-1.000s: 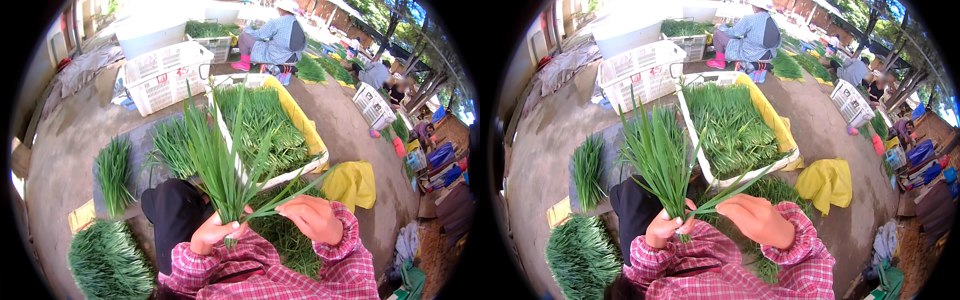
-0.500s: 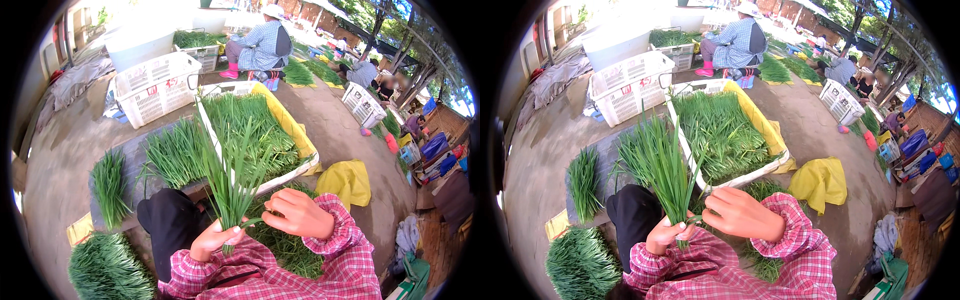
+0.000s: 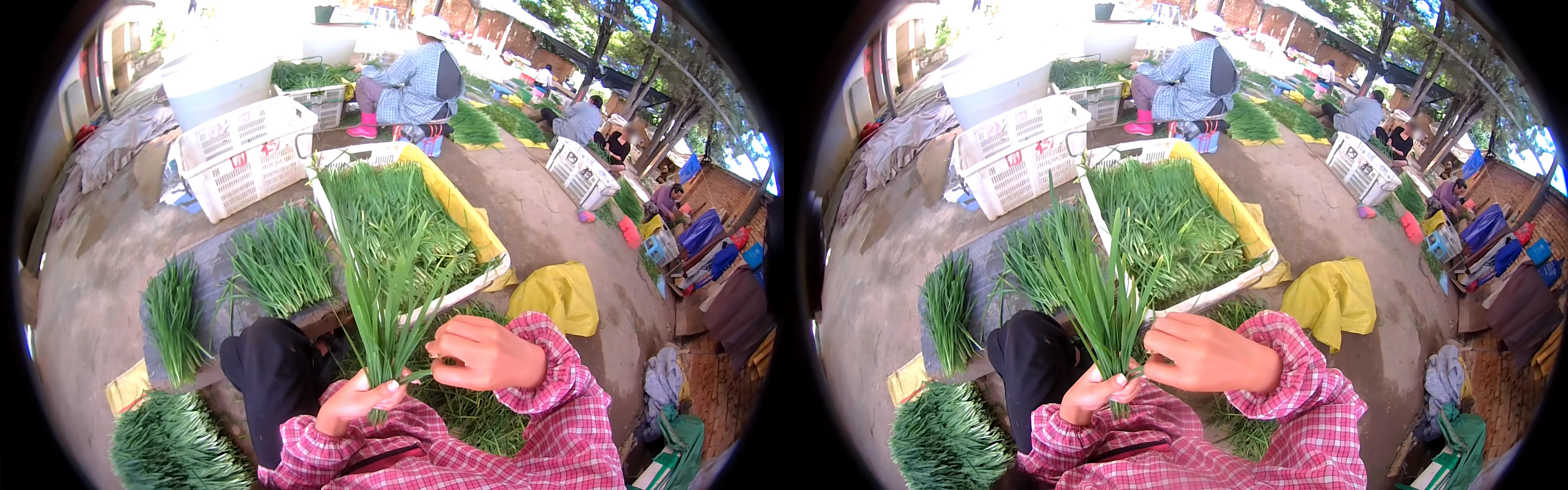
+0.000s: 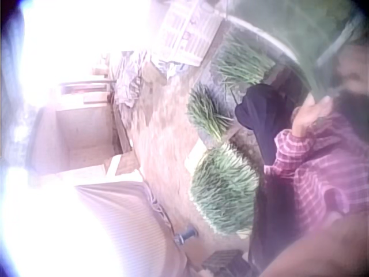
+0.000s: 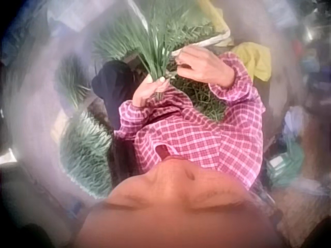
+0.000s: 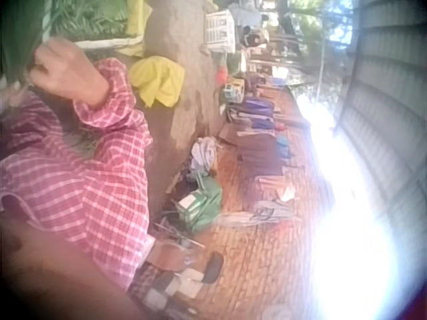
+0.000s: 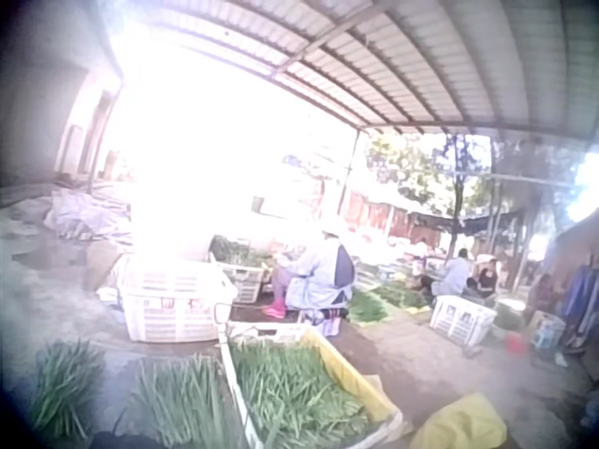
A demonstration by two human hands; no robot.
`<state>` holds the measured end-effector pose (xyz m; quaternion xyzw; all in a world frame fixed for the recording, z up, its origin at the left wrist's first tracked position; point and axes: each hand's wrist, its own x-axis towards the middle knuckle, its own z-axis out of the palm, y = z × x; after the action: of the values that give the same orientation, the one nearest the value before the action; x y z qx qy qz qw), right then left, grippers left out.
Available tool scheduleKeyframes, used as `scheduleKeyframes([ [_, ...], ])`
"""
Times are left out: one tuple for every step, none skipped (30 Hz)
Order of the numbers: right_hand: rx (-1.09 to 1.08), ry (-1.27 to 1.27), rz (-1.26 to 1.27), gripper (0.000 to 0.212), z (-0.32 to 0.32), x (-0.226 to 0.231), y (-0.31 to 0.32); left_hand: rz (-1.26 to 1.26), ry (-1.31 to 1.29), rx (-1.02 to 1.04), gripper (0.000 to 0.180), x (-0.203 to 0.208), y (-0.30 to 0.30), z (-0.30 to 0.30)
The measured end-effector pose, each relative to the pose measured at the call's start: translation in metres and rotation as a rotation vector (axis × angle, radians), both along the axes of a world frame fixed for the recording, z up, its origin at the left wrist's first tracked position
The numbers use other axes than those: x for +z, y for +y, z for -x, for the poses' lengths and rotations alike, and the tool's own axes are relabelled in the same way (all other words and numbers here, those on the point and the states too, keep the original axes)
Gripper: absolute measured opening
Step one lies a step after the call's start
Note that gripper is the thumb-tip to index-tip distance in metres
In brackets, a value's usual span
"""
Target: The person holds a bunch of green chives and removes individual yellowed or damaged leaves by hand. They place the cleaned bunch onto a wooden board and pick up another from a pile.
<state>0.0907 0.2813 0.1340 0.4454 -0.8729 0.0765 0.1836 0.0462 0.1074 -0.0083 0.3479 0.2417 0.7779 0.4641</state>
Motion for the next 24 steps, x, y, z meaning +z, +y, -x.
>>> scheduleKeyframes([
  [0.012, 0.001, 0.0, 0.015, 0.0, 0.0, -0.001, -0.007, 0.011, -0.001, 0.025, 0.001, 0.0, 0.0],
  [0.018, -0.002, 0.003, 0.015, -0.001, 0.001, -0.002, -0.014, 0.022, -0.003, 0.025, 0.002, 0.001, 0.001],
  [0.023, -0.005, 0.006, 0.015, -0.001, 0.001, -0.003, -0.012, 0.023, -0.009, 0.024, 0.001, 0.001, 0.001],
  [0.034, 0.0, 0.006, 0.015, 0.0, 0.003, -0.003, -0.012, 0.032, -0.01, 0.024, 0.002, 0.001, 0.002],
  [0.044, -0.005, -0.004, 0.015, -0.001, 0.003, -0.003, -0.012, 0.042, -0.011, 0.024, 0.002, 0.001, 0.002],
  [0.054, -0.011, -0.015, 0.015, -0.003, 0.003, -0.003, 0.006, 0.015, -0.013, 0.024, 0.001, -0.001, -0.002],
  [0.067, -0.036, -0.003, 0.015, -0.006, 0.004, -0.004, 0.007, 0.018, -0.011, 0.024, 0.002, 0.0, -0.002],
  [0.074, -0.011, 0.026, 0.016, -0.006, 0.008, -0.003, 0.008, 0.02, -0.009, 0.023, 0.002, 0.001, -0.001],
  [0.081, 0.013, 0.054, 0.016, -0.008, 0.014, -0.001, 0.009, -0.005, -0.007, 0.023, -0.002, 0.0, -0.001],
  [0.09, 0.038, 0.085, 0.016, -0.009, 0.019, 0.002, 0.013, -0.028, -0.005, 0.023, -0.007, -0.002, -0.001],
  [0.067, 0.075, 0.128, 0.014, -0.011, 0.024, 0.007, 0.016, -0.053, -0.002, 0.023, -0.009, -0.004, 0.0],
  [0.038, 0.081, 0.198, 0.016, -0.009, 0.029, 0.014, 0.009, -0.058, 0.01, 0.023, -0.008, -0.006, 0.002],
  [-0.033, 0.09, 0.288, 0.017, -0.005, 0.031, 0.023, -0.002, -0.068, 0.012, 0.023, -0.004, -0.007, 0.001],
  [-0.104, 0.098, 0.381, 0.018, 0.0, 0.033, 0.033, -0.01, -0.078, 0.015, 0.023, -0.002, -0.007, 0.0],
  [-0.16, -0.015, 0.47, 0.018, 0.005, 0.038, 0.041, -0.028, -0.077, -0.001, 0.023, -0.002, -0.007, 0.001],
  [-0.213, -0.132, 0.565, 0.019, 0.01, 0.041, 0.048, -0.024, -0.063, -0.005, 0.023, -0.001, -0.007, 0.0],
  [-0.264, -0.25, 0.659, 0.019, 0.015, 0.045, 0.052, -0.019, -0.048, -0.01, 0.023, -0.001, -0.008, 0.0],
  [-0.233, -0.319, 0.685, 0.02, 0.019, 0.047, 0.053, -0.015, -0.033, -0.014, 0.022, 0.0, -0.009, 0.0],
  [-0.204, -0.389, 0.709, 0.02, 0.024, 0.049, 0.052, 0.002, -0.024, -0.022, 0.022, 0.001, -0.008, -0.001],
  [-0.174, -0.457, 0.732, 0.02, 0.028, 0.05, 0.05, 0.019, -0.014, -0.029, 0.022, 0.002, -0.008, -0.001],
  [-0.173, -0.469, 0.614, 0.024, 0.027, 0.056, 0.047, 0.036, -0.003, -0.036, 0.022, 0.002, -0.007, -0.002],
  [-0.175, -0.462, 0.507, 0.024, 0.027, 0.06, 0.042, 0.041, 0.003, -0.042, 0.022, 0.003, -0.008, -0.002],
  [-0.177, -0.454, 0.4, 0.025, 0.026, 0.064, 0.036, 0.047, 0.009, -0.047, 0.022, 0.003, -0.009, -0.002],
  [-0.179, -0.444, 0.294, 0.025, 0.027, 0.067, 0.031, 0.052, 0.015, -0.052, 0.022, 0.003, -0.009, -0.001],
])
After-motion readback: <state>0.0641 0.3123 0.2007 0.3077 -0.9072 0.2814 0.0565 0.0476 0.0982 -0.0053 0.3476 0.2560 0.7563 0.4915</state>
